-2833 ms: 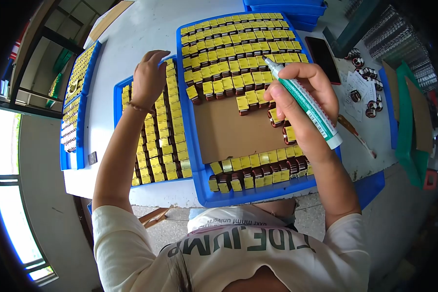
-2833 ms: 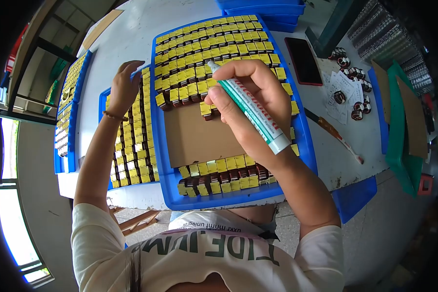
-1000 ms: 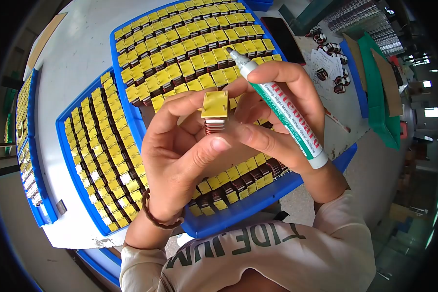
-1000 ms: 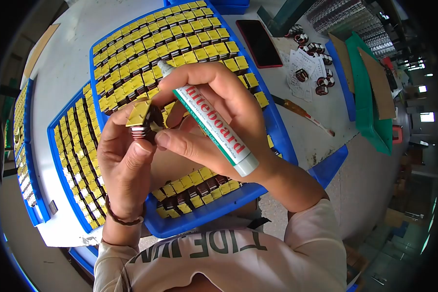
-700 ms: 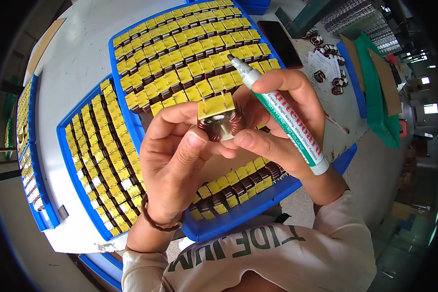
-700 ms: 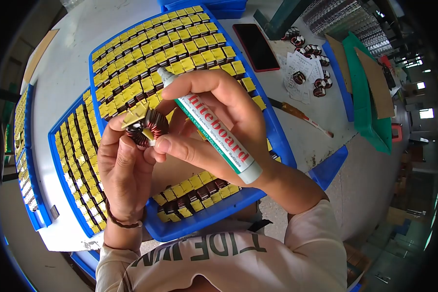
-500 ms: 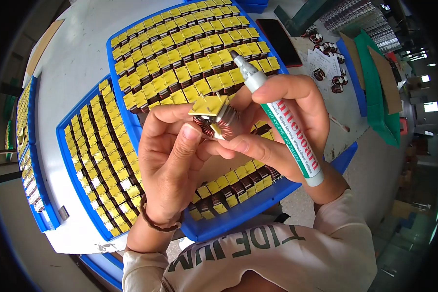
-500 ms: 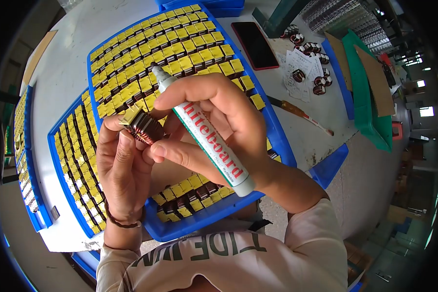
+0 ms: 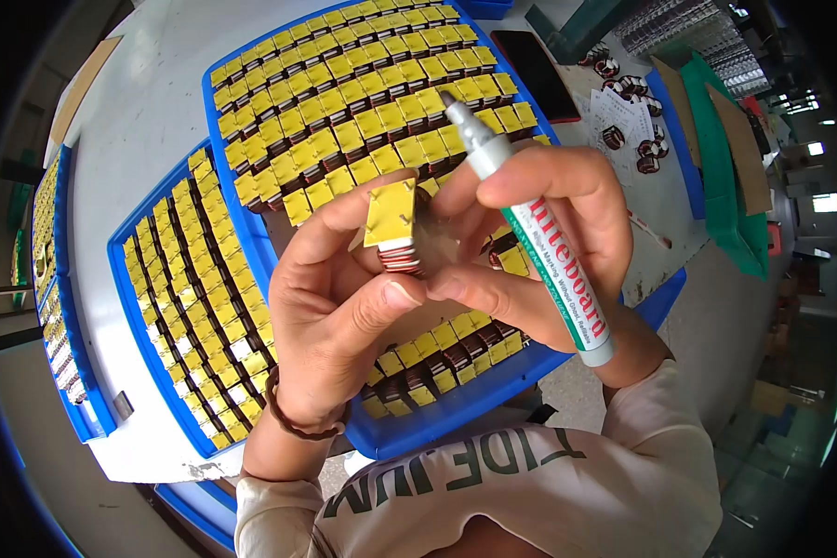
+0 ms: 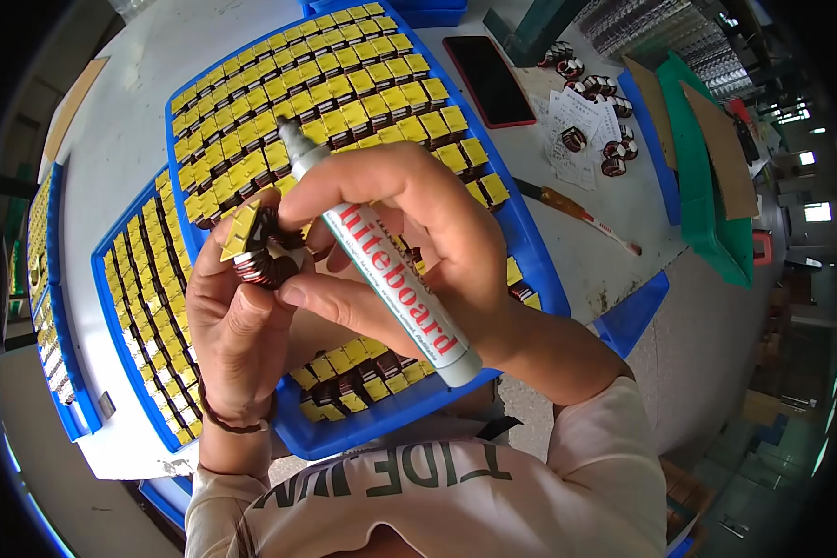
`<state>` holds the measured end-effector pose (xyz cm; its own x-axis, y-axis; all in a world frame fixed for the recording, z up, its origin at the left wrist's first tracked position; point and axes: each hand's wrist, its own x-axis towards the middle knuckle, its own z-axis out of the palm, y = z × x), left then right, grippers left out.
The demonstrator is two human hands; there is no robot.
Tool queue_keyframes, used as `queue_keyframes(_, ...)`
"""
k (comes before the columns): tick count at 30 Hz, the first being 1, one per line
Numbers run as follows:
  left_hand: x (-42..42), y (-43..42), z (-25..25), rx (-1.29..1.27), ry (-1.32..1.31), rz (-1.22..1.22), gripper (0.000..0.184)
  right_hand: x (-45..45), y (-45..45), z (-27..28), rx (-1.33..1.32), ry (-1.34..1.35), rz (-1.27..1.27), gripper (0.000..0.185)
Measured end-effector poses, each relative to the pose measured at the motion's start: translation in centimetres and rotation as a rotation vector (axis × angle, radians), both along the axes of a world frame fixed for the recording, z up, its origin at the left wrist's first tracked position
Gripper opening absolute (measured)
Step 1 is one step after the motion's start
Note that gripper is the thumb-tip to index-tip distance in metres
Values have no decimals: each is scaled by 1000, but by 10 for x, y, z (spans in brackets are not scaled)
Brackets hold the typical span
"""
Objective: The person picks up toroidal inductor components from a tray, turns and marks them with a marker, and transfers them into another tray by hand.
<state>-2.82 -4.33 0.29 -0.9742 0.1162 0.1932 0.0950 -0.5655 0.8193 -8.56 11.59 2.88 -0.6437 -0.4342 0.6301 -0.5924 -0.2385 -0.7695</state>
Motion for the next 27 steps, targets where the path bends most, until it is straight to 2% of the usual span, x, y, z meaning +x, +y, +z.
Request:
queue_keyframes(3,0,2,2,-20,25,22,56,1,-2,4,-12,-6,-144,57)
queue_keyframes(14,-3,9,3,13,31,16,57,1,0,-2,35,-62,-78,59)
queue_keyframes(18,1,9,7,129,-59,-35,56,6,-1,0,-45,-261,-4,59)
queue_keyframes(23,0,-2,-1,94,-65,-145,55,2,3,0,44,-88,-32,57)
queue_keyframes(27,1,1,-3,89,-69,-101,54,4,3,2,63,-102,-54,55)
